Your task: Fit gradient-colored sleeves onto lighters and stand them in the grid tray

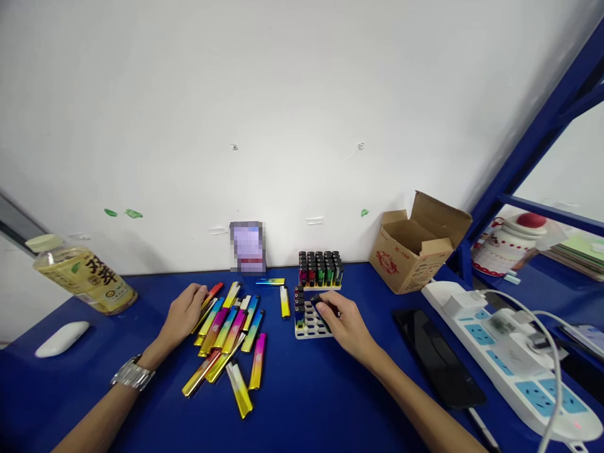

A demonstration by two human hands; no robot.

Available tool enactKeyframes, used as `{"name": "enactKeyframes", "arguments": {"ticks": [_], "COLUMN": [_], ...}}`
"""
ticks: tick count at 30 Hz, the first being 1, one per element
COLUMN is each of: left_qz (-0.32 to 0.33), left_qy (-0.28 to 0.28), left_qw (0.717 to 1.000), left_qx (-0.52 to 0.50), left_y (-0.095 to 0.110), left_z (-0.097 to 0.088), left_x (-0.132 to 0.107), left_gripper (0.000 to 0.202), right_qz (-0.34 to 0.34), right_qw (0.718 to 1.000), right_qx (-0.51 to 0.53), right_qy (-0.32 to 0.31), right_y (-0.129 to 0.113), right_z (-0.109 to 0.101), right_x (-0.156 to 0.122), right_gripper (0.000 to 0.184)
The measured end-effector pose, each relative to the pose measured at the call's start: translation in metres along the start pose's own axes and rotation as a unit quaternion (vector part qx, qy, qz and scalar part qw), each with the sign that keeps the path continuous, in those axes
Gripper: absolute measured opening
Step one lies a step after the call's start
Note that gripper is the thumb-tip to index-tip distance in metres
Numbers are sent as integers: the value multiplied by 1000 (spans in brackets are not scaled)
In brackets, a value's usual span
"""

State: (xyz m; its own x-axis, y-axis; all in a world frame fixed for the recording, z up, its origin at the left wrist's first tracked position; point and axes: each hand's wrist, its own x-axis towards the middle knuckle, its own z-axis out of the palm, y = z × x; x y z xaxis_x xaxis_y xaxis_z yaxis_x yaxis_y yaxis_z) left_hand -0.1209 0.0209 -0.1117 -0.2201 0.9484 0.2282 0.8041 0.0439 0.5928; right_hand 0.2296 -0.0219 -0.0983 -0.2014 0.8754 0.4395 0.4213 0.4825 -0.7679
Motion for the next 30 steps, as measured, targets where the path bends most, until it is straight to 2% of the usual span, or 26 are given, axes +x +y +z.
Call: {"name": "enactKeyframes", "arguments": {"ticks": [3,9,13,21,24,28,30], "left_qz": [0,5,6,5,6,10,12], "left_qy": [2,6,5,5,5,5,6], "left_qw": [1000,1000,1000,1000,1000,1000,1000], "left_qx": [-1,0,2,4,4,3,3], "left_y": [0,-1,-1,-1,-1,0,0], "left_z": [0,0,0,0,0,0,0], "left_x": [0,0,0,0,0,0,0], "left_gripper": [31,31,31,32,32,31,31], "right_qz": [4,-65,-119,-200,-203,-202,-201], "right_qw": [1000,993,984,963,958,942,933], "right_qx": [28,-12,-39,-138,-178,-260,-292], "right_qy": [-9,96,124,120,98,62,65], "right_y": [1,-5,-15,-18,-17,-16,-17], "right_z": [8,27,31,37,37,34,32], "right_x": [-8,-13,-13,-17,-17,-15,-16], "right_gripper": [33,20,20,22,26,42,44]}}
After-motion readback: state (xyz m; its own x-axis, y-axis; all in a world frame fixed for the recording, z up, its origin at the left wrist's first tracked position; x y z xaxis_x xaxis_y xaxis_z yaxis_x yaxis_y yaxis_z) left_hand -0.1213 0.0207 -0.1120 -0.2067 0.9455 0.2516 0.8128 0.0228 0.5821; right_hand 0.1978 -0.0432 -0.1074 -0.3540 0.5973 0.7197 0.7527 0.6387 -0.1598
